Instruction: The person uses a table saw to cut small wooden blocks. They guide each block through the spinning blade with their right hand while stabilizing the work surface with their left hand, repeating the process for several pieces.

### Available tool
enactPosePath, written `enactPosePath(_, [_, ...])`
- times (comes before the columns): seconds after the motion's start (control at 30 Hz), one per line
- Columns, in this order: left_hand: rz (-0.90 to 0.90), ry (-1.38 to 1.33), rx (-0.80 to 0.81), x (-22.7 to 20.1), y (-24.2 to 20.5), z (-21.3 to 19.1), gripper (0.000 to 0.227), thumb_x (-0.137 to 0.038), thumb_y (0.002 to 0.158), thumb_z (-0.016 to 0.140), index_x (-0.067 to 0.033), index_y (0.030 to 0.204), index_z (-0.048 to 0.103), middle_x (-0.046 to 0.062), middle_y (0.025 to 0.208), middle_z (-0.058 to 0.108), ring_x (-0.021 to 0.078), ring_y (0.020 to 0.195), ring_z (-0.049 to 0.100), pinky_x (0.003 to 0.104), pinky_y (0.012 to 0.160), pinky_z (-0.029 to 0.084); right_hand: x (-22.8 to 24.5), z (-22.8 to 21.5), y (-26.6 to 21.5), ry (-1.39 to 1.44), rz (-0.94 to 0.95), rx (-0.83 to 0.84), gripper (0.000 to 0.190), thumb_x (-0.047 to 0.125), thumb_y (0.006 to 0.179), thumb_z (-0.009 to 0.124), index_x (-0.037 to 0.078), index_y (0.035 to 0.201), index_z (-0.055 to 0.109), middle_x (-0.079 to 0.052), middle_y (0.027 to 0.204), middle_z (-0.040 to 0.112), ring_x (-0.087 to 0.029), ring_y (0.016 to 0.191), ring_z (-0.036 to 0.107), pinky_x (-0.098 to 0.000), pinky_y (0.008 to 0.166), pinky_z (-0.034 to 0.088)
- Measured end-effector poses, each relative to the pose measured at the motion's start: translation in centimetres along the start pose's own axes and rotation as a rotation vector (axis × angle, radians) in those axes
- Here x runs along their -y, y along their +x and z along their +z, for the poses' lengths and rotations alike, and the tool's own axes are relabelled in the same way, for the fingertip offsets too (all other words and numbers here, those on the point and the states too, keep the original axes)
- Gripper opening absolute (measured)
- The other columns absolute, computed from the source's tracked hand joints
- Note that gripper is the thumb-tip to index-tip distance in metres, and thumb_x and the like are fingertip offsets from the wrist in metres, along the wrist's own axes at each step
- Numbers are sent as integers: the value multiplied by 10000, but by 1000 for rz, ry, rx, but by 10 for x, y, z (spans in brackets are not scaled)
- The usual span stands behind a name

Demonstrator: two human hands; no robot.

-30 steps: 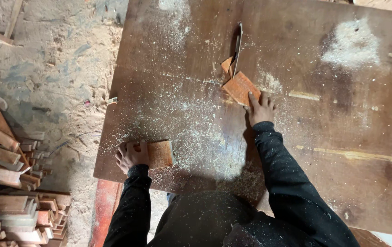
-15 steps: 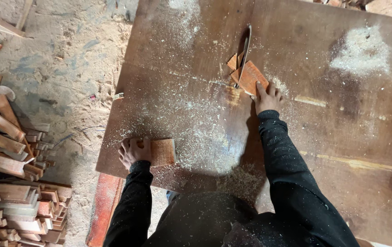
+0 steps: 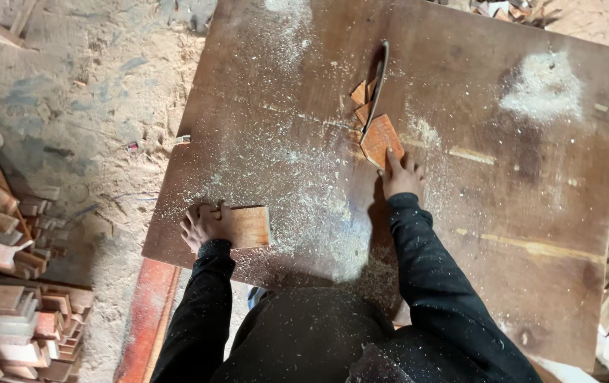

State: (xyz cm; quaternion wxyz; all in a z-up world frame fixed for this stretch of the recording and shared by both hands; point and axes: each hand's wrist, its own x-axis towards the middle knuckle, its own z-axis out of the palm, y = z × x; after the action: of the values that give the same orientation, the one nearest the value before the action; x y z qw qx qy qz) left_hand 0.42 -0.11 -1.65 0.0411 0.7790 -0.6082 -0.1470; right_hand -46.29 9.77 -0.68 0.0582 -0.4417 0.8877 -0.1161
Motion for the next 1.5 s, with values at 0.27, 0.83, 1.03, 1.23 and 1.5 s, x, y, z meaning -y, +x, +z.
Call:
enactPosePath(0.27, [-36,-48,27,-8,-5,-10,502,-679,930,548,-219,1061,702,102,1452,509,373,1355,420,515,1138,336,26,-9,0,-143,32,11,597,482,959,681,358,1519,513,-233,1608,352,-525,1320,434,-688,1050,362])
enactPosePath(0.83, [-37,-33,28,-3,-2,-2,490,-651,915,557,-204,1056,699,76,1423,517,328,1350,430,529,1121,356,27,7,59,-99,70,-29,608,498,954,717,339,1514,541,-221,1378,506,-470,1211,471,-647,988,395])
enactPosePath(1.03, [-33,-11,36,-8,-4,-11,505,-666,925,554,-205,1074,693,106,1419,500,354,1330,420,537,1098,351,28,-3,84,-37,128,71,648,480,901,745,370,1503,528,-192,1413,514,-456,1259,480,-613,1077,406])
enactPosePath(1.23, [-44,-23,64,-11,-5,-17,494,-657,924,553,-208,1080,690,105,1438,491,339,1344,424,525,1110,352,-10,7,59,-31,-118,25,659,279,923,763,295,1547,550,-233,1479,542,-449,1336,509,-572,1143,435])
enactPosePath(1.5, [-12,-31,16,-11,-7,-13,525,-679,940,529,-194,1059,689,122,1430,496,356,1351,412,524,1121,320,-16,-10,-4,51,-283,-52,643,323,862,801,262,1470,604,-147,1519,521,-403,1244,528,-499,1063,482])
